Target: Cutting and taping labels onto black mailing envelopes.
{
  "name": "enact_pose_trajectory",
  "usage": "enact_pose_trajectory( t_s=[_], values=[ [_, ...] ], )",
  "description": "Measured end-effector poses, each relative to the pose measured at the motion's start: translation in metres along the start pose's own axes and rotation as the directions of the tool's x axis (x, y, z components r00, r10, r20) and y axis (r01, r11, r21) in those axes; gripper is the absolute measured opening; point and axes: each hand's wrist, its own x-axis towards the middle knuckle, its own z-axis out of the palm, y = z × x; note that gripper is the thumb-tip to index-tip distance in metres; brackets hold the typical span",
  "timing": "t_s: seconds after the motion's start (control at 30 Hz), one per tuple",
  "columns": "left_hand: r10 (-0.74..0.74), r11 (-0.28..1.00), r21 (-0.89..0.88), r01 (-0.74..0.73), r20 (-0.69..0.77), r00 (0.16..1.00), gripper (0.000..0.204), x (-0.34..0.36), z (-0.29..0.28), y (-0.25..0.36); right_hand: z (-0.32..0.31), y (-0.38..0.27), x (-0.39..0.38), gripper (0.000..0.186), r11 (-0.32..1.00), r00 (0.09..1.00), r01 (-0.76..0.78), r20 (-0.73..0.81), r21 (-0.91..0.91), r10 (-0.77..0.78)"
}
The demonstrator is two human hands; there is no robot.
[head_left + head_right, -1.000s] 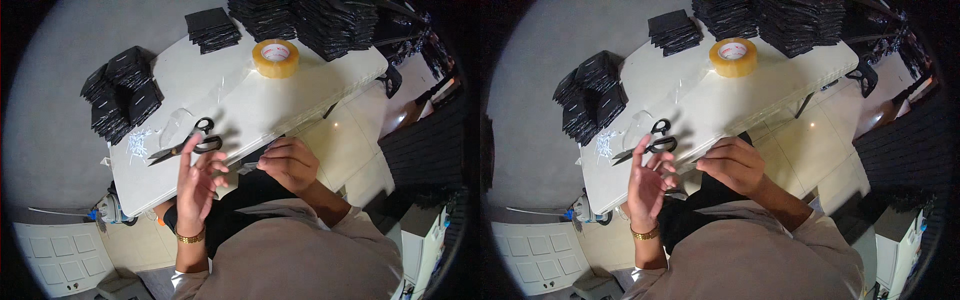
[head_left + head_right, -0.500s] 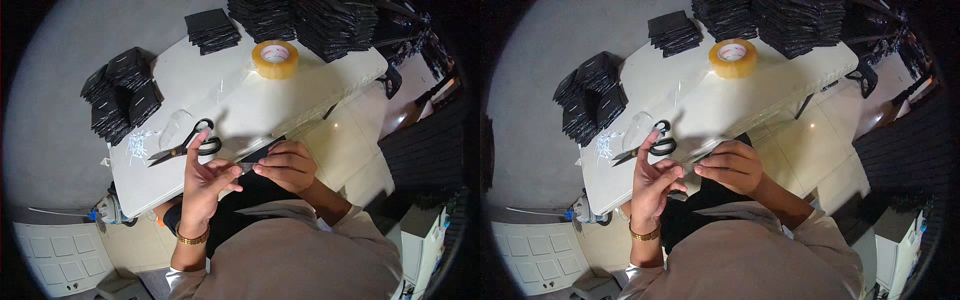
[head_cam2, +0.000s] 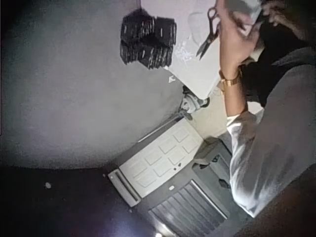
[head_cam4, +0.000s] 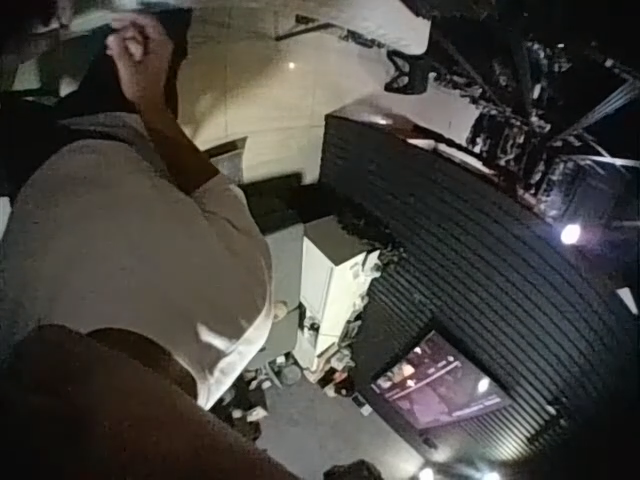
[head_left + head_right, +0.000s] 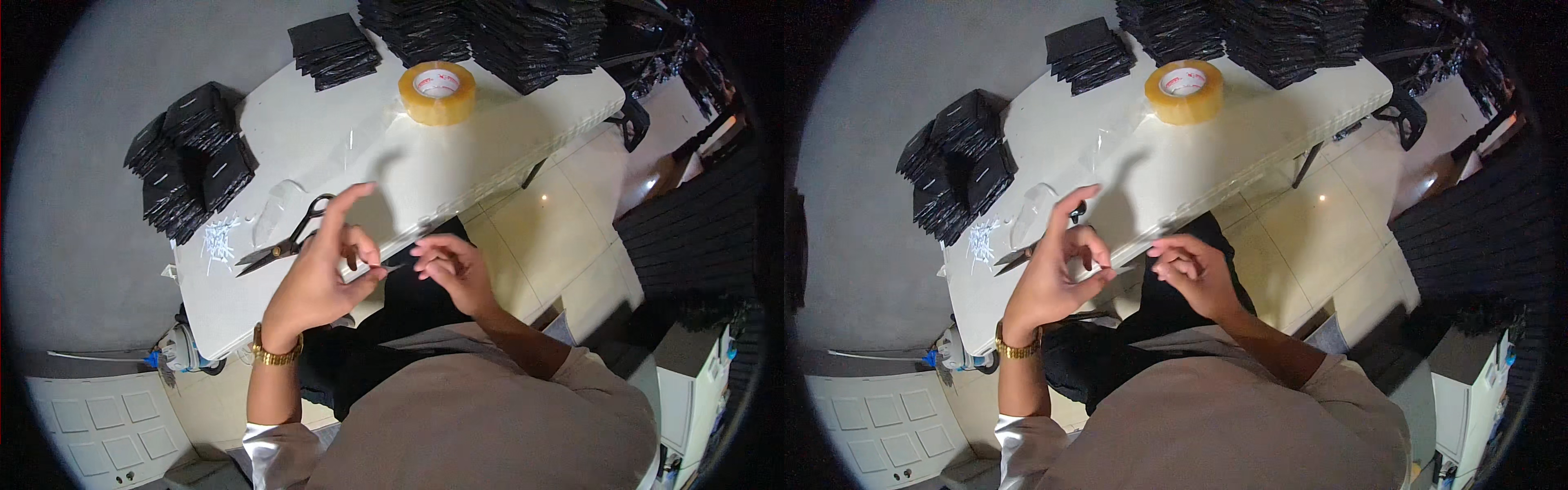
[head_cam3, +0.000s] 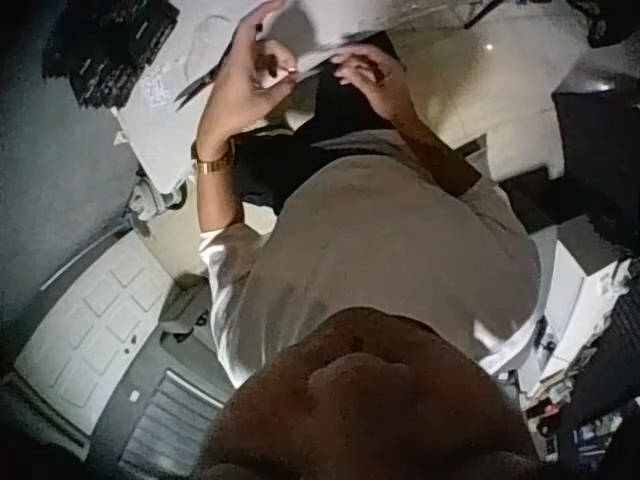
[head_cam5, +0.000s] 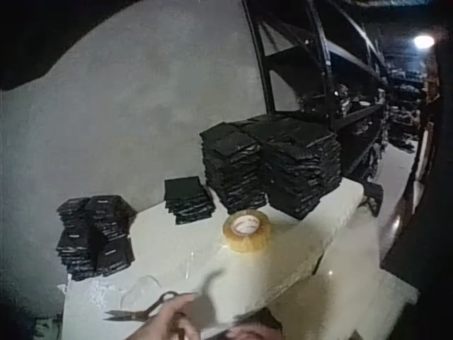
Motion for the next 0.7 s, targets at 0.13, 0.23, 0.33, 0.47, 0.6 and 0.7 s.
enact_pose_trajectory(
  t_s=[0.13,0.23,0.33,0.47,0.6,0.7],
  values=[
    [-0.026,0.990,0.140,0.009,0.121,0.992,0.097,0.017,0.002,0.008,0.015,0.011,-0.002,0.038,0.976,0.989,-0.146,0.057,0.161,0.139],
    [-0.064,0.976,0.217,0.031,0.148,0.987,0.097,0.030,0.007,0.006,0.016,0.022,-0.003,0.027,0.978,0.985,-0.162,-0.028,0.133,0.167],
    [-0.050,0.965,0.262,0.010,0.148,0.988,0.098,0.037,0.010,0.002,0.016,0.033,-0.004,0.019,0.983,0.980,-0.151,-0.117,0.102,0.162],
    [-0.066,0.940,0.339,0.017,0.134,0.989,0.096,0.044,0.015,-0.001,0.018,0.039,-0.002,0.017,0.984,0.967,-0.132,-0.201,0.116,0.154],
    [0.003,0.908,0.414,-0.064,0.148,0.989,0.095,0.056,0.026,-0.007,0.024,0.047,-0.001,0.019,0.978,0.920,-0.172,-0.336,0.122,0.203],
    [0.054,0.859,0.496,-0.127,0.159,0.986,0.092,0.064,0.032,-0.006,0.028,0.047,0.001,0.021,0.967,0.885,-0.217,-0.390,0.135,0.254]
  ],
)
